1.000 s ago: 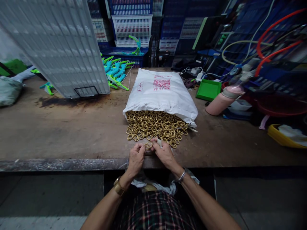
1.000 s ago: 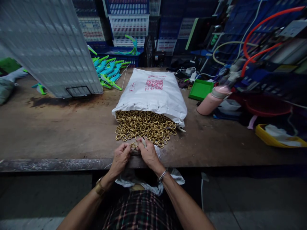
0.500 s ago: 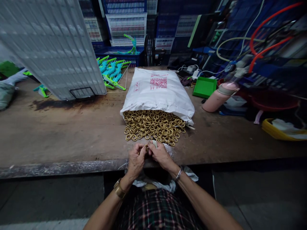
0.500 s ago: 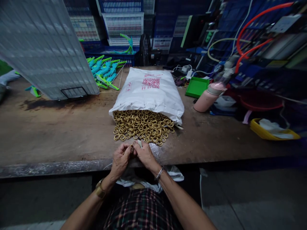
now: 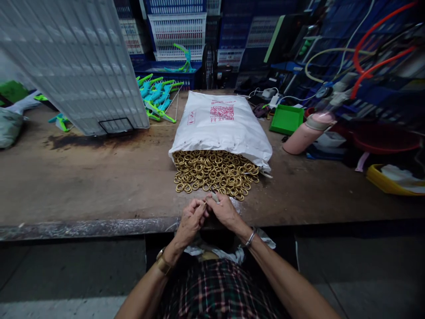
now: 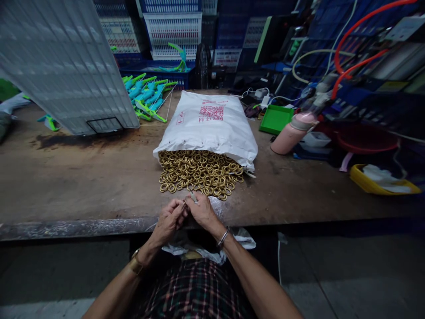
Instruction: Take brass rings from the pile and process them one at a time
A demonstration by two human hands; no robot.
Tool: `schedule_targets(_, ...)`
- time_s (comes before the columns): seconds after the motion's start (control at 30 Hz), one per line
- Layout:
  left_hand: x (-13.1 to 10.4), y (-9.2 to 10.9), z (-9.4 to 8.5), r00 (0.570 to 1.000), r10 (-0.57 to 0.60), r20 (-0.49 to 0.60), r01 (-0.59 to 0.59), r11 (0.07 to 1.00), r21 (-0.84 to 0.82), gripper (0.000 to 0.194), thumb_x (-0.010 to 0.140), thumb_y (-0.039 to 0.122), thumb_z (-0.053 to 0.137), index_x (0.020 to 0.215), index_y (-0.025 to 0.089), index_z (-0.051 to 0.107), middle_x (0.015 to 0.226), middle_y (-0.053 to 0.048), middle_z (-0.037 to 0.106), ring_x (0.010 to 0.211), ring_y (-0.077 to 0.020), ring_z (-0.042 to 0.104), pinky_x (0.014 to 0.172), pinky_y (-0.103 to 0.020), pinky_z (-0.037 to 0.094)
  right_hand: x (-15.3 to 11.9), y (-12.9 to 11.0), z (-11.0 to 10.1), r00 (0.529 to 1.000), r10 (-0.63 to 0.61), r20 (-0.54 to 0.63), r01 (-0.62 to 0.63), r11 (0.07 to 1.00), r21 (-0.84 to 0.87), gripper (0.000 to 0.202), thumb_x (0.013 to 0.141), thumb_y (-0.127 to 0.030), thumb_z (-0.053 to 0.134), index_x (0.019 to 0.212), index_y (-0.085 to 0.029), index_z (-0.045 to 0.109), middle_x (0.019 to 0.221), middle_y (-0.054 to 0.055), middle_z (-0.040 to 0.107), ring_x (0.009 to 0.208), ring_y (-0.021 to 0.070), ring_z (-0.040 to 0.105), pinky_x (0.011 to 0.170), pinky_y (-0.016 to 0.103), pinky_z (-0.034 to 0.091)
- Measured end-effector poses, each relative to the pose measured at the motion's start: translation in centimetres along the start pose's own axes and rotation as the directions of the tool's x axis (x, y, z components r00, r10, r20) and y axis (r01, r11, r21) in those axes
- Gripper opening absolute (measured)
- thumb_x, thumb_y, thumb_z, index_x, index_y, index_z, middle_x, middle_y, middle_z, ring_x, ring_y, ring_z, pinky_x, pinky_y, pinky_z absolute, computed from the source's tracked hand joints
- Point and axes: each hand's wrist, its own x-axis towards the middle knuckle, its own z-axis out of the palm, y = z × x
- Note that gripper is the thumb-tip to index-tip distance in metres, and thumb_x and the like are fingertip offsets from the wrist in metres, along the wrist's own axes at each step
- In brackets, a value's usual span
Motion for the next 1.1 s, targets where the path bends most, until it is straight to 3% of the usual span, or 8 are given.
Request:
schedule_targets(0.1,-0.1,-0.3,0.0,0.999,0.031,0.02,-0.03,0.999,-0.036,0.033,0.08,0.049,0.053,0.076,0.017,0.048,0.058,0.005,0.044,0.043,-0.0044,0.031,0.04,-0.017,0.023,0.0,0.5,-0.3,0.999,-0.004,-0.032,0.001,0.997,-0.074,0.021,0.079,-0.031,0.041,0.071,-0.017,0.056,0.059,-0.002,0.051,0.058,0.0115,0.046,0.058,0.023,0.035)
schedule_targets(0.17,-0.1,-0.5,0.0,0.999,0.038,0.019,-0.037,0.998,-0.057,0.032,0.08,0.049,0.053,0.078,0.017,0.048,0.06,0.005,0.046,0.042,-0.0043,0.03,0.039,-0.018,0.021,-0.2,0.9,-0.6,0.997,-0.058,-0.053,0.045,0.973,-0.228,0.021,0.08,-0.027,0.039,0.078,-0.018,0.058,0.065,0.0,0.056,0.06,0.0123,0.049,0.059,0.023,0.034)
schedule_targets(0.27,0.0,-0.4,0.0,0.999,0.034,-0.002,-0.034,0.997,-0.074,0.033,0.079,0.049,0.055,0.079,0.017,0.046,0.063,0.004,0.048,0.043,-0.0035,0.031,0.039,-0.017,0.021,-0.9,1.2,-0.8,0.984,-0.171,0.049,0.173,0.863,-0.475,0.019,0.078,-0.017,0.039,0.081,-0.019,0.058,0.071,0.002,0.062,0.064,0.0137,0.052,0.06,0.025,0.031)
schedule_targets(0.4,0.2,-0.1,0.0,0.999,0.05,-0.011,-0.051,0.998,-0.042,0.038,0.077,0.054,0.054,0.079,0.018,0.043,0.056,0.007,0.041,0.042,-0.0035,0.029,0.039,-0.017,0.021,-1.6,0.9,-0.7,0.962,-0.213,0.169,0.272,0.728,-0.629,0.028,0.071,-0.008,0.039,0.089,-0.019,0.058,0.078,0.004,0.065,0.069,0.0155,0.054,0.061,0.026,0.03)
schedule_targets(0.53,0.1,-0.1,-0.2,0.998,0.064,-0.015,-0.064,0.998,-0.004,0.041,0.076,0.057,0.053,0.078,0.018,0.042,0.05,0.009,0.035,0.04,-0.0038,0.025,0.04,-0.017,0.021,-1.8,0.6,-0.5,0.964,-0.173,0.202,0.265,0.676,-0.687,0.029,0.071,-0.008,0.038,0.09,-0.017,0.057,0.079,0.005,0.066,0.067,0.0163,0.054,0.059,0.028,0.028)
schedule_targets(0.87,0.1,-0.5,-0.4,0.995,0.089,-0.038,-0.087,0.995,0.054,0.038,0.078,0.054,0.052,0.08,0.017,0.044,0.053,0.008,0.036,0.043,-0.0044,0.027,0.042,-0.018,0.022,-1.8,0.0,-0.3,0.966,-0.116,0.231,0.247,0.682,-0.688,0.029,0.073,-0.008,0.038,0.094,-0.016,0.056,0.082,0.006,0.066,0.073,0.0168,0.057,0.061,0.028,0.028)
schedule_targets(1.0,-0.4,-0.2,-0.2,0.996,0.082,-0.025,-0.081,0.995,0.061,0.038,0.078,0.053,0.052,0.075,0.016,0.044,0.056,0.006,0.042,0.043,-0.0041,0.03,0.04,-0.018,0.022,-1.4,0.3,-0.3,0.979,-0.049,0.197,0.182,0.637,-0.749,0.029,0.076,-0.011,0.039,0.099,-0.017,0.055,0.083,0.007,0.066,0.072,0.0183,0.057,0.059,0.029,0.026)
schedule_targets(1.1,-1.4,0.5,0.1,0.996,0.068,0.059,-0.07,0.997,0.035,0.037,0.08,0.052,0.052,0.074,0.016,0.046,0.053,0.006,0.041,0.042,-0.0042,0.032,0.04,-0.017,0.024,-0.2,1.1,-0.8,0.994,-0.032,0.105,0.102,0.627,-0.772,0.025,0.081,-0.015,0.036,0.095,-0.017,0.056,0.077,0.007,0.065,0.066,0.0172,0.055,0.056,0.029,0.024)
